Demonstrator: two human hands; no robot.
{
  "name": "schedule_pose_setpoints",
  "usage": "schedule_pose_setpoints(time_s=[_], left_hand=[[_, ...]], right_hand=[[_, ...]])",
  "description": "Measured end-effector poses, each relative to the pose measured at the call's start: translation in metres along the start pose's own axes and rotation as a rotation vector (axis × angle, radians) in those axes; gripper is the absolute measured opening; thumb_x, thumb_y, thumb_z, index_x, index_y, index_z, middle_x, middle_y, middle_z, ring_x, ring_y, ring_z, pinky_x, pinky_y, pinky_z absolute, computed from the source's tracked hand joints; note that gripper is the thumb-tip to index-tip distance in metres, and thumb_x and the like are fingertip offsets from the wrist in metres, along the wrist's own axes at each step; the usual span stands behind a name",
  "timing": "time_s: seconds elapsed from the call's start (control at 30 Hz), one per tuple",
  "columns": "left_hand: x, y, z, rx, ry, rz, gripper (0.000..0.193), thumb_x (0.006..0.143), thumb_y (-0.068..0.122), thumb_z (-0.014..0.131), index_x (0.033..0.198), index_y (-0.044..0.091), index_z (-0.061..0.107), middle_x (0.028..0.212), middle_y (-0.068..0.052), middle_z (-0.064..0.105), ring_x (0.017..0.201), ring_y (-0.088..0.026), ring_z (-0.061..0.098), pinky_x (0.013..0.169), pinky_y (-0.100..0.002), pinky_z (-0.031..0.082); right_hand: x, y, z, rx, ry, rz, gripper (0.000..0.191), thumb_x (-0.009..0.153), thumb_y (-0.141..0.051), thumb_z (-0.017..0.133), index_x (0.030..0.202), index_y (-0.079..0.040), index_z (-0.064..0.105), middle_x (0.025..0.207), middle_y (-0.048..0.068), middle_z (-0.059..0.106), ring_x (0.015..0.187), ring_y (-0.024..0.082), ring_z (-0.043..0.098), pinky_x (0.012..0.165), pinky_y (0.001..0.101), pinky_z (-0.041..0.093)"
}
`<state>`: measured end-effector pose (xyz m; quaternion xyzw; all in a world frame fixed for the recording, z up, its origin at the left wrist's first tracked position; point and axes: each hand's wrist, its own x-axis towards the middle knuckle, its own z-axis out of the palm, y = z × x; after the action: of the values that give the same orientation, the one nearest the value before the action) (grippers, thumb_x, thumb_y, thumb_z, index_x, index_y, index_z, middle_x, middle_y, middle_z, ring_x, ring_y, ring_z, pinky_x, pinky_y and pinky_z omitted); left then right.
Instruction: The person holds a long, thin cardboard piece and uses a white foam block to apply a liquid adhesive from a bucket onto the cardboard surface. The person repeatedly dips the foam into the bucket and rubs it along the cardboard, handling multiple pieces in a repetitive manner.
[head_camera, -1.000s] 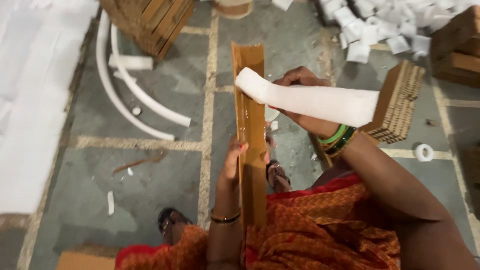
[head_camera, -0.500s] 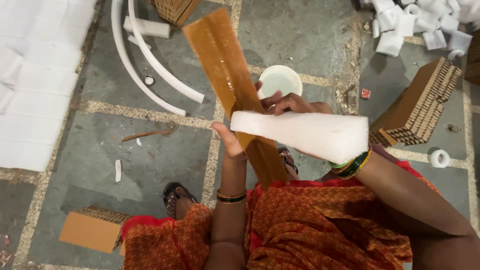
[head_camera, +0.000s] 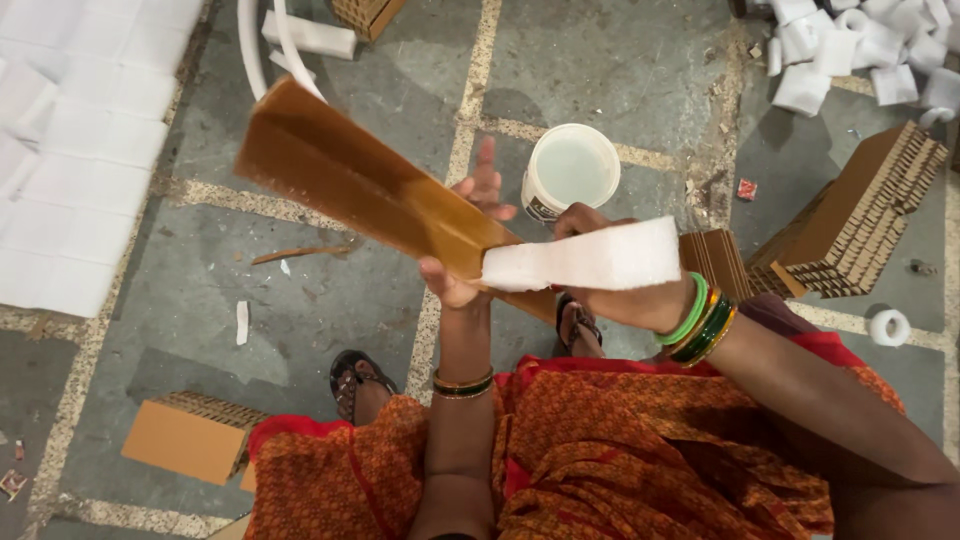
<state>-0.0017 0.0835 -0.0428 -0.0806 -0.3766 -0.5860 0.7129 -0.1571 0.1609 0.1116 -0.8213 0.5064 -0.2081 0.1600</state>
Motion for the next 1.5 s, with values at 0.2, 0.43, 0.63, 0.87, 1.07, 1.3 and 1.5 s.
schedule_pose_setpoints(time_s=[0.2,0.43,0.63,0.87,1.07,1.3,1.5], left_hand=[[0.005,0.016,0.002,0.037,-0.041,-0.003,0.086,0.090,0.076,0.056,0.152,0.016,0.056,0.115,-0.005,0.078,0.162,-0.035,0.010,0.133,-0.050,-0.007],[0.016,0.023,0.008,0.229,-0.069,0.172,0.094,0.089,0.083,0.045,0.152,0.013,0.052,0.120,-0.001,0.079,0.149,-0.029,0.038,0.136,-0.054,-0.003],[0.002,0.014,0.008,0.266,-0.057,-0.020,0.096,0.080,0.076,0.068,0.147,0.007,0.058,0.147,-0.015,0.061,0.133,-0.027,0.060,0.110,-0.044,0.047],[0.001,0.011,-0.001,0.549,-0.106,0.058,0.099,0.073,0.079,0.073,0.143,0.012,0.054,0.145,-0.006,0.059,0.142,-0.034,0.054,0.128,-0.056,0.037],[0.002,0.024,0.018,0.460,-0.024,0.097,0.086,0.087,0.079,0.054,0.150,0.021,0.060,0.150,0.000,0.060,0.157,-0.034,0.022,0.132,-0.056,0.005],[0.015,0.045,0.032,0.409,0.119,0.137,0.093,0.088,0.085,0.043,0.150,0.017,0.058,0.163,-0.012,0.043,0.159,-0.042,0.012,0.133,-0.064,0.001],[0.016,0.052,0.020,0.294,0.095,0.237,0.080,0.092,0.080,0.044,0.136,0.018,0.068,0.163,-0.012,0.047,0.160,-0.031,0.010,0.132,-0.059,0.001]], right_hand=[[-0.006,0.015,0.006,0.160,0.010,0.011,0.037,0.083,-0.008,0.079,0.110,-0.005,0.055,0.087,0.006,0.064,0.074,0.019,0.067,0.062,0.0309,0.052],[-0.003,0.039,0.009,0.943,-0.073,0.523,0.035,0.081,-0.003,0.082,0.112,0.001,0.066,0.080,0.008,0.068,0.057,0.010,0.056,0.046,0.0263,0.044],[0.003,0.025,0.011,1.316,0.080,0.616,0.034,0.085,-0.002,0.079,0.112,0.003,0.060,0.088,0.007,0.066,0.055,0.007,0.052,0.042,0.0221,0.039],[0.002,-0.009,-0.003,0.914,0.148,0.510,0.037,0.083,0.004,0.080,0.116,0.005,0.064,0.091,0.012,0.071,0.064,0.009,0.059,0.050,0.0239,0.045],[0.001,-0.014,0.004,0.578,0.180,0.265,0.041,0.077,-0.002,0.083,0.114,0.001,0.066,0.099,0.005,0.071,0.089,0.012,0.069,0.074,0.0278,0.057],[0.000,-0.001,0.012,0.542,0.080,0.337,0.034,0.078,-0.006,0.081,0.109,-0.002,0.068,0.095,0.005,0.072,0.085,0.013,0.071,0.072,0.0301,0.058],[-0.005,0.009,0.021,0.294,0.084,0.212,0.029,0.078,-0.013,0.082,0.104,-0.004,0.071,0.098,0.012,0.072,0.089,0.026,0.071,0.077,0.0380,0.058]])
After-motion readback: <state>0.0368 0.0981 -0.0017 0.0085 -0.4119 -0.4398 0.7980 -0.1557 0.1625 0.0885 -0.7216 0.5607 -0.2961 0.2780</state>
